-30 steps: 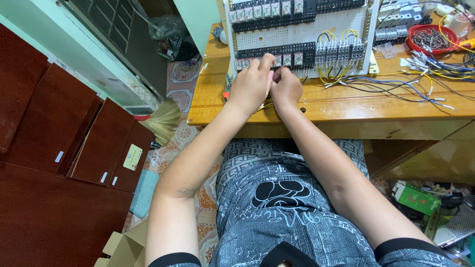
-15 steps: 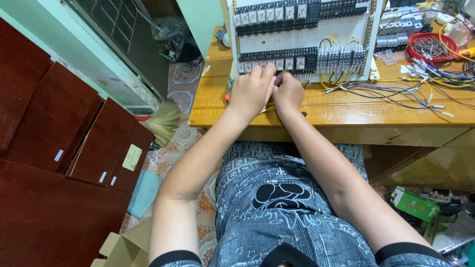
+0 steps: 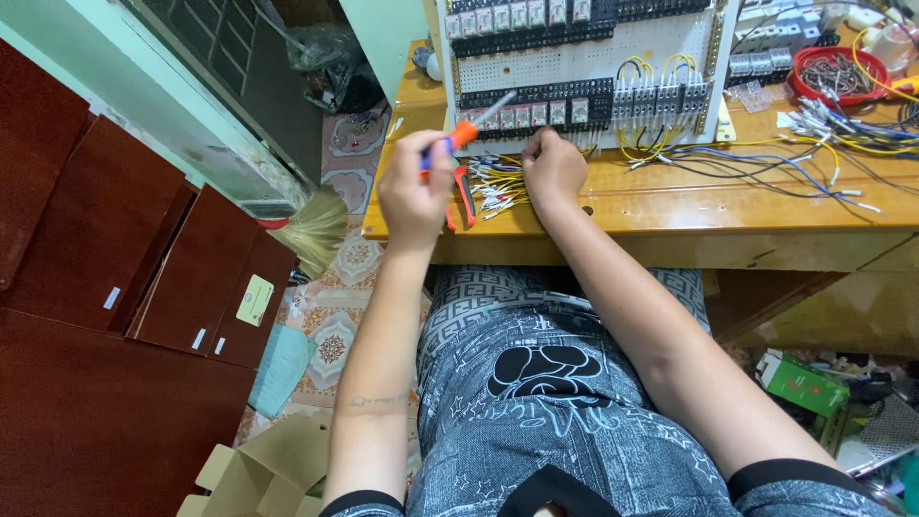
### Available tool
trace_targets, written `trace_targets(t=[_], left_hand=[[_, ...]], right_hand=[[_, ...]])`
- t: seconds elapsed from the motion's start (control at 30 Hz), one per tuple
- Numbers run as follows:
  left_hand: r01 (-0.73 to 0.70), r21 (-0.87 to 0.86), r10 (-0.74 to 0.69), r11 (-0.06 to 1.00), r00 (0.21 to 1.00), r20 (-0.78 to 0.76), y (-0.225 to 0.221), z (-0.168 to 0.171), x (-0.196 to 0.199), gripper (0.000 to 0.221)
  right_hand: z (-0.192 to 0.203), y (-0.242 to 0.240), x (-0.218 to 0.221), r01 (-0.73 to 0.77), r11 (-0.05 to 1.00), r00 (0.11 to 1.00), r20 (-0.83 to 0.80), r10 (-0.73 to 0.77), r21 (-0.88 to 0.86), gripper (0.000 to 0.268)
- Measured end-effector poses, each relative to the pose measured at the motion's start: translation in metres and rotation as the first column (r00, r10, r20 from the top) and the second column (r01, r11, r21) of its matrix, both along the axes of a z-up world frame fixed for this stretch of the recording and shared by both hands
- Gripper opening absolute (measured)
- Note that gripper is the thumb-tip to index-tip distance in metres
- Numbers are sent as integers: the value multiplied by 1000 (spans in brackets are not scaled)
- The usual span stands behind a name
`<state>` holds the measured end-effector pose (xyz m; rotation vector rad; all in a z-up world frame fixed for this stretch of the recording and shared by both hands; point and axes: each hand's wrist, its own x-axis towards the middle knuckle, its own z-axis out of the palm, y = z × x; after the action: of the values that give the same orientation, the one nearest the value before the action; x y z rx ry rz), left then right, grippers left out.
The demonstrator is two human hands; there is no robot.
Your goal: Wiring an electrical control panel by inserting wires into terminal blocks and securing them with a screwdriver.
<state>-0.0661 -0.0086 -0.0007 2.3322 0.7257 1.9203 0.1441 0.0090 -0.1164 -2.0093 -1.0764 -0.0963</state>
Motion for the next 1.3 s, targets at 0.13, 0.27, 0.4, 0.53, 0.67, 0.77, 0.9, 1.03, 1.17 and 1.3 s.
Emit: trace_targets(t=[0.13,0.27,0.4,0.53,0.67,0.77,0.9,1.03,1.17,1.3], left_hand=[[101,-123,-58,987,948,313,31,-35,-19,11],[259,-437,103,861,753,650,62,-60,-38,19],[292,-495,257,818,584,770,99,-98,-59,19],[291,-508,243,811,622,744,92,-92,-55,19],[290,-485,179,825,679,712,92,-100,-55,21],[299,-474,148,829,699,700,90,-97,-55,23],[311,-460,123,832,704,699,87,-96,-55,23],[395,-381,63,836,619,782,95,-104,-62,24],[622,-294,77,726,352,933,78,-92,-77,36],[894,-225,23,387,235,972,58,-90,-103,19]], right_hand=[[6,-14,-8,-37,995,999,18,36,96,10],[8,-24,-13,-186,949,923,376,80,255,17],[-6,-23,-13,-278,953,855,483,187,122,9],[-16,-16,-9,-294,951,825,528,202,95,10],[-22,-17,-8,-303,946,759,630,163,120,13],[-25,-12,-6,-299,941,723,681,117,155,13],[-14,-18,-14,-347,901,659,751,36,261,11],[13,-44,-23,-420,844,655,755,29,333,6],[28,-83,-27,-557,672,716,693,90,488,5],[25,-131,-28,-537,606,836,468,287,587,7]])
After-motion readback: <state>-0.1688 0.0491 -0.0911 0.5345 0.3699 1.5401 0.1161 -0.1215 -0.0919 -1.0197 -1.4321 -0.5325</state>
